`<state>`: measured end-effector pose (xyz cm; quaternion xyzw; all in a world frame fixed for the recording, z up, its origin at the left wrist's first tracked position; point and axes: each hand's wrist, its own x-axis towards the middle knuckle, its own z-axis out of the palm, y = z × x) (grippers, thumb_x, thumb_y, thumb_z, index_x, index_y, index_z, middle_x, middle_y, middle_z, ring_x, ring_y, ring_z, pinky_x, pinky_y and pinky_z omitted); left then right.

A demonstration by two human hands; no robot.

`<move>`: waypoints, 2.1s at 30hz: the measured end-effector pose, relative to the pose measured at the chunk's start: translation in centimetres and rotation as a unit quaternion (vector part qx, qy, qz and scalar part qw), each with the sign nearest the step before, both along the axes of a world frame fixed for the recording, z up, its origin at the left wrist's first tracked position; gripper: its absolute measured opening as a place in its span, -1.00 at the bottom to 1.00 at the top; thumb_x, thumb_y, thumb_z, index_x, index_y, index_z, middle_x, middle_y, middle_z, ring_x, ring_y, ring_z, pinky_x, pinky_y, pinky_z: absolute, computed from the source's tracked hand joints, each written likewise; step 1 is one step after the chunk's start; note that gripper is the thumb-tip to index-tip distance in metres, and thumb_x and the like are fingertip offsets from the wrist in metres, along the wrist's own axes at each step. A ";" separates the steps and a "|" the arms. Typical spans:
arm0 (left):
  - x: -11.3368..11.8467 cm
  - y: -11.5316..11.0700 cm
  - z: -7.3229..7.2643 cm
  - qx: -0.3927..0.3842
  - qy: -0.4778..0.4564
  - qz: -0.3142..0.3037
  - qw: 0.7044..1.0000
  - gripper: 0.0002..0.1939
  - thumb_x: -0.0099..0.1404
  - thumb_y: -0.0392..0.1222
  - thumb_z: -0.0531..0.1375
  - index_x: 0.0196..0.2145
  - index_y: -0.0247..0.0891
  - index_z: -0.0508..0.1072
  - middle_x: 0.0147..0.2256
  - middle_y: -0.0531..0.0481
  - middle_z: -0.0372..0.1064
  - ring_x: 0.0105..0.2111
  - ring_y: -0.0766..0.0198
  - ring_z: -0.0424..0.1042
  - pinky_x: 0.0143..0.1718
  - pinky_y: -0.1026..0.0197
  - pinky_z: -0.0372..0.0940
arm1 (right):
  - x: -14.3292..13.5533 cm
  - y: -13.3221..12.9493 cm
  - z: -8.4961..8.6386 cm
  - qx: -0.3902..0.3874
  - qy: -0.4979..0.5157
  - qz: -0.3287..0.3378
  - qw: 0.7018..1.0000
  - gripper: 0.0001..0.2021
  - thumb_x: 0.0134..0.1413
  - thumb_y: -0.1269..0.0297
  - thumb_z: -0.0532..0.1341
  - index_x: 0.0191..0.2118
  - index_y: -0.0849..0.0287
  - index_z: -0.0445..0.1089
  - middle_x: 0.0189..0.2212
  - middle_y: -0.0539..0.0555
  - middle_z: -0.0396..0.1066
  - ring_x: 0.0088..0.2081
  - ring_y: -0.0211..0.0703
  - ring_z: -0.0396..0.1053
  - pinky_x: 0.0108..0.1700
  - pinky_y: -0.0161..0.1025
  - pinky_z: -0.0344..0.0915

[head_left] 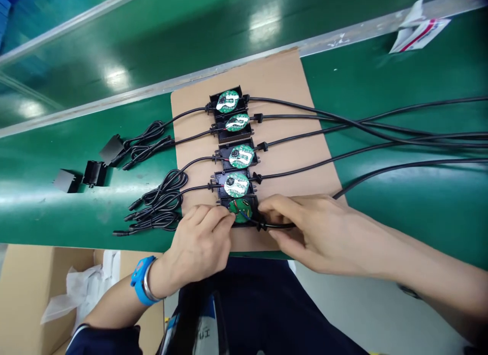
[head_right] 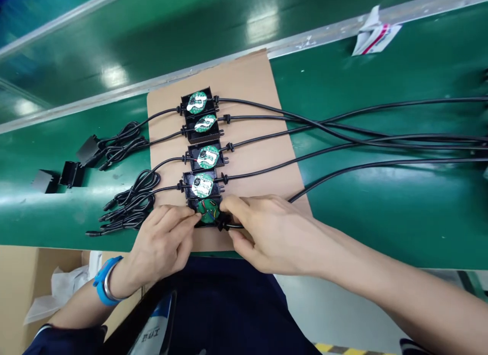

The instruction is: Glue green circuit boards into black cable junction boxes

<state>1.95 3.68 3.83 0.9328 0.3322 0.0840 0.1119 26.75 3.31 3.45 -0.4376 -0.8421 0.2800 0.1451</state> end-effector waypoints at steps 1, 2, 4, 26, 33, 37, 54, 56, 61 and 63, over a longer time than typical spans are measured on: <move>0.0 0.3 -0.2 0.005 -0.015 -0.016 1.000 -0.72 0.35 -0.35 0.10 -0.03 -0.36 0.48 -0.11 -0.16 0.50 -0.15 0.13 0.46 -0.09 0.05 0.42 | 0.1 -0.1 0.1 0.000 0.000 0.003 1.000 -0.87 0.10 0.43 0.13 -0.20 0.22 0.35 -0.49 0.01 0.40 -0.54 -0.23 0.34 -0.51 -0.28 0.14; 0.0 0.6 -0.4 0.012 -0.023 -0.037 0.999 -0.73 0.36 -0.36 0.10 -0.03 -0.36 0.48 -0.07 -0.15 0.50 -0.09 0.13 0.45 -0.01 0.05 0.39 | 0.2 -0.1 0.1 0.008 -0.002 0.007 1.000 -0.91 0.12 0.44 0.11 -0.26 0.20 0.33 -0.48 0.02 0.39 -0.52 -0.23 0.34 -0.50 -0.28 0.14; 0.1 0.8 -1.0 0.021 -0.020 -0.076 0.997 -0.70 0.36 -0.42 0.08 0.01 -0.38 0.46 -0.01 -0.14 0.50 0.02 0.15 0.44 0.10 0.08 0.33 | 0.1 -0.3 0.0 0.048 -0.011 0.016 0.999 -0.88 0.18 0.45 0.07 -0.35 0.18 0.31 -0.47 0.04 0.37 -0.50 -0.23 0.33 -0.47 -0.27 0.15; 2.1 0.5 -0.5 0.035 0.067 -0.088 0.993 -0.52 0.27 -0.46 0.02 0.14 -0.58 0.35 -0.19 -0.18 0.45 -0.20 0.10 0.44 -0.11 0.06 0.33 | -1.4 0.8 -1.7 0.028 -0.212 0.015 0.977 -0.85 0.13 0.46 0.07 -0.40 0.19 0.33 -0.60 0.09 0.37 -0.64 -0.15 0.22 -0.53 -0.18 -0.27; 1.3 -0.3 -0.2 0.021 0.019 -0.062 0.998 -0.51 0.27 -0.47 0.06 0.16 -0.51 0.33 -0.09 -0.20 0.47 -0.11 0.09 0.43 -0.04 0.05 0.34 | -0.8 1.2 -0.4 0.016 -0.191 0.015 0.981 -0.83 0.20 0.39 0.10 -0.39 0.18 0.40 -0.48 0.08 0.49 -0.50 -0.14 0.36 -0.47 -0.21 -0.04; -0.7 1.0 0.7 0.017 -0.091 0.018 0.996 -0.61 0.35 -0.41 0.13 0.12 -0.31 0.36 -0.02 -0.15 0.45 -0.01 0.13 0.40 0.01 0.07 0.33 | 0.8 2.3 -1.3 0.159 -0.106 -0.040 0.981 -0.77 0.30 0.24 0.10 -0.27 0.23 0.44 -0.35 0.15 0.47 -0.26 -0.04 0.39 -0.22 -0.18 0.22; -3.4 4.4 1.4 -0.035 -0.053 0.102 0.993 -0.84 0.47 -0.26 0.00 -0.16 -0.27 0.37 -0.37 0.01 0.42 -0.43 0.25 0.43 -0.46 0.23 0.27 | 1.3 2.0 -0.3 0.211 -0.012 0.015 0.977 -0.83 0.26 0.57 0.03 -0.13 0.30 0.31 -0.35 0.12 0.34 -0.32 -0.13 0.34 -0.33 -0.22 0.30; -3.1 4.6 1.6 -0.019 -0.044 0.098 0.994 -0.82 0.47 -0.25 0.00 -0.22 -0.27 0.38 -0.40 0.02 0.41 -0.46 0.26 0.41 -0.50 0.23 0.22 | 1.1 1.9 0.2 0.182 -0.035 0.032 0.982 -0.78 0.21 0.61 -0.01 -0.17 0.25 0.32 -0.36 0.09 0.33 -0.34 -0.13 0.34 -0.37 -0.22 0.26; -1.9 5.2 1.5 0.016 0.005 0.094 0.995 -0.78 0.45 -0.25 0.00 -0.33 -0.26 0.37 -0.47 0.05 0.34 -0.56 0.30 0.31 -0.57 0.21 0.09 | 0.3 3.6 0.4 0.156 -0.076 0.037 0.984 -0.74 0.12 0.63 -0.03 -0.26 0.24 0.34 -0.38 0.09 0.34 -0.38 -0.13 0.34 -0.37 -0.22 0.24; -1.5 5.4 1.3 0.020 0.022 0.089 0.996 -0.76 0.45 -0.26 -0.02 -0.36 -0.25 0.36 -0.49 0.05 0.32 -0.58 0.30 0.27 -0.59 0.20 0.05 | 0.1 4.5 0.6 0.153 -0.086 0.043 0.983 -0.73 0.09 0.63 -0.03 -0.24 0.25 0.34 -0.37 0.11 0.36 -0.36 -0.12 0.37 -0.35 -0.22 0.23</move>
